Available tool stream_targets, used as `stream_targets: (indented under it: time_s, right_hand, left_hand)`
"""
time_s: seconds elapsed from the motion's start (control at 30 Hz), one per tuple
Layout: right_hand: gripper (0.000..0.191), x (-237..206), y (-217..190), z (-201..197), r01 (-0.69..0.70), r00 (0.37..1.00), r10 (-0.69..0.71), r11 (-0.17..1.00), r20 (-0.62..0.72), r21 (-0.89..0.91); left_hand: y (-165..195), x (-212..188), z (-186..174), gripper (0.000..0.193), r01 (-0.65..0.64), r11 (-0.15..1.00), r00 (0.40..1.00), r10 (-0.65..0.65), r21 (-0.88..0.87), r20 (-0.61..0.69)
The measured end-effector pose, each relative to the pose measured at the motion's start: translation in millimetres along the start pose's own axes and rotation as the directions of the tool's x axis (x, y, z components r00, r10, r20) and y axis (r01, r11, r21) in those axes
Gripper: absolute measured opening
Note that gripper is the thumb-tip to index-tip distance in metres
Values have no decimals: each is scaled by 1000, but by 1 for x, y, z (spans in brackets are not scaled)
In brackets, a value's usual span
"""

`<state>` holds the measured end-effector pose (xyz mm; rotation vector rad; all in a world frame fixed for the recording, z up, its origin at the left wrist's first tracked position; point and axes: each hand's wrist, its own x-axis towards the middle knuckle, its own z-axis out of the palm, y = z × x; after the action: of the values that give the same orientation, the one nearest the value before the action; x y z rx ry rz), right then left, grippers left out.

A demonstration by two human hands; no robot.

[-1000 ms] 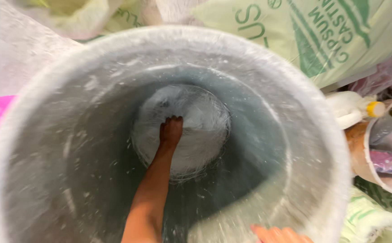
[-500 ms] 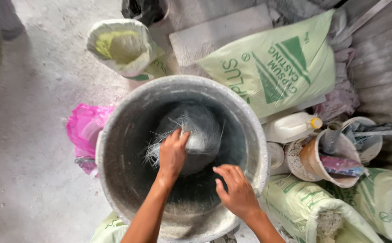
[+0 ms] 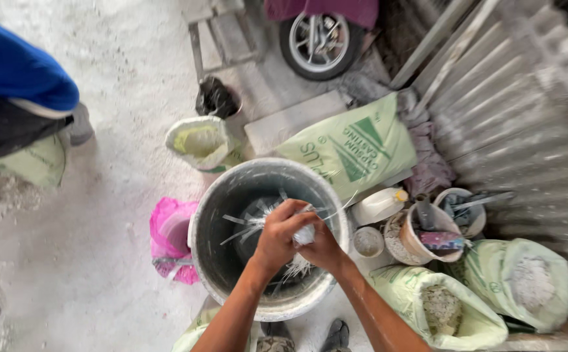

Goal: The person dips a bundle of white fiberglass strands into a bucket of plaster slurry, then lays and spreads the wet strands along the channel of a long plaster mold by hand. They later use a small scraper tool on the mold edge and smooth the laid fibers with their hand.

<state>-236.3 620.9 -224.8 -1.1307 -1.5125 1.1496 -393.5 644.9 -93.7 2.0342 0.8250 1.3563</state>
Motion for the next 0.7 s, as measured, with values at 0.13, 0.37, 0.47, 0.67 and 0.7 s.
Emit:
stream_targets:
  time_s: [0.13,0.37,0.47,0.67,0.7]
  right_hand:
    - [73,-41,-30,-11,47,941,16,983,-339,177]
    - [47,-171,-134,-86,193,847,-63,962,-527,194]
    - [38,-281,-182,-102,244,853,-26,902,-522,355]
    - [21,-581,-247,-75,409,604,-21,866,-797,287]
    - [17,-638,-255,-70,444,535,-17,856,-844,264]
  left_hand:
    - [97,39,2,52,-105,994,981,108,-28,163]
    - [282,28,28,95,-201,885,962,98,420,254]
    - [332,-15,39,130,-143,989,894,115,31,432]
    - [445,-226,192,103,484,804,247,254,-346,935]
    - [472,-271,221,80,635,730,106,243,-254,964]
